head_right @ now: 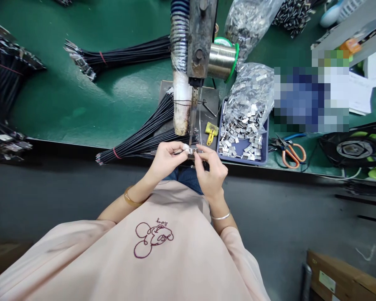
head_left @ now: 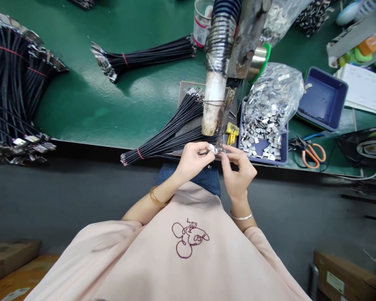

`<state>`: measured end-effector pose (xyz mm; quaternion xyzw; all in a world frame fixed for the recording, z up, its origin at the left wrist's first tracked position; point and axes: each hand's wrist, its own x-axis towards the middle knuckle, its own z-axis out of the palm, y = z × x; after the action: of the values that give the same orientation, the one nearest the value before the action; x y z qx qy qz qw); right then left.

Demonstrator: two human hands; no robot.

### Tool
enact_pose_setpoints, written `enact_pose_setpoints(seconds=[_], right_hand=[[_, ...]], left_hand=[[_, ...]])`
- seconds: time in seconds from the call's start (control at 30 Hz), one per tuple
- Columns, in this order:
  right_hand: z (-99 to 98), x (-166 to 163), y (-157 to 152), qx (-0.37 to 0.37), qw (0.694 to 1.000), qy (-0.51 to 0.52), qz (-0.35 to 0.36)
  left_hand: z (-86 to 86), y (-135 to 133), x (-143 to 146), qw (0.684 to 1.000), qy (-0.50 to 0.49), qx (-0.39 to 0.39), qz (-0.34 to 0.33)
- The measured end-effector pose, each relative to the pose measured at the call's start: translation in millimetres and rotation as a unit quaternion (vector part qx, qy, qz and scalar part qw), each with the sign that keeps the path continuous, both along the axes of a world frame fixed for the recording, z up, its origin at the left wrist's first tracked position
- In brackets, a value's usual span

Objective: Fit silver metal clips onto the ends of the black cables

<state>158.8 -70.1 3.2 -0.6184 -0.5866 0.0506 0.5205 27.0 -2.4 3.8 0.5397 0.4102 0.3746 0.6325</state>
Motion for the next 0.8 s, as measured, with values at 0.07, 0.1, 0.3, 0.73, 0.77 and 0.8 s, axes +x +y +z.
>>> enact_pose_setpoints(seconds=[0.07,0.1,0.3,0.73,0.77,0.8], right_hand=[[3.7,3,-2,0.021,0.996,0.081,-0.032],[6.0,4,-3,0.042,0.991,0.119,-0.050],[12.8,11,-6,-0.004,0.976,0.210,-0.049],[-1.4,-2,2,0.000,0.997,-0.069,0.028],[-2.4,-2,4,-0.001,0.998,-0.062,0.029],[-2.7,-3,6,0.000,0.998,-0.057,0.029]], left_hand=[[-0.9,-2,-1,1.000,0.009,0.000,0.001],[-1.1,-3,-1,1.000,0.010,0.001,0.002],[0.4,-8,-3,1.000,-0.013,-0.003,-0.019],[-3.5,-6,-2,1.000,-0.003,0.023,0.003],[-3.6,-5,-2,1.000,-0.007,0.021,0.005],[-3.1,-3,-1,1.000,-0.011,0.020,0.007]])
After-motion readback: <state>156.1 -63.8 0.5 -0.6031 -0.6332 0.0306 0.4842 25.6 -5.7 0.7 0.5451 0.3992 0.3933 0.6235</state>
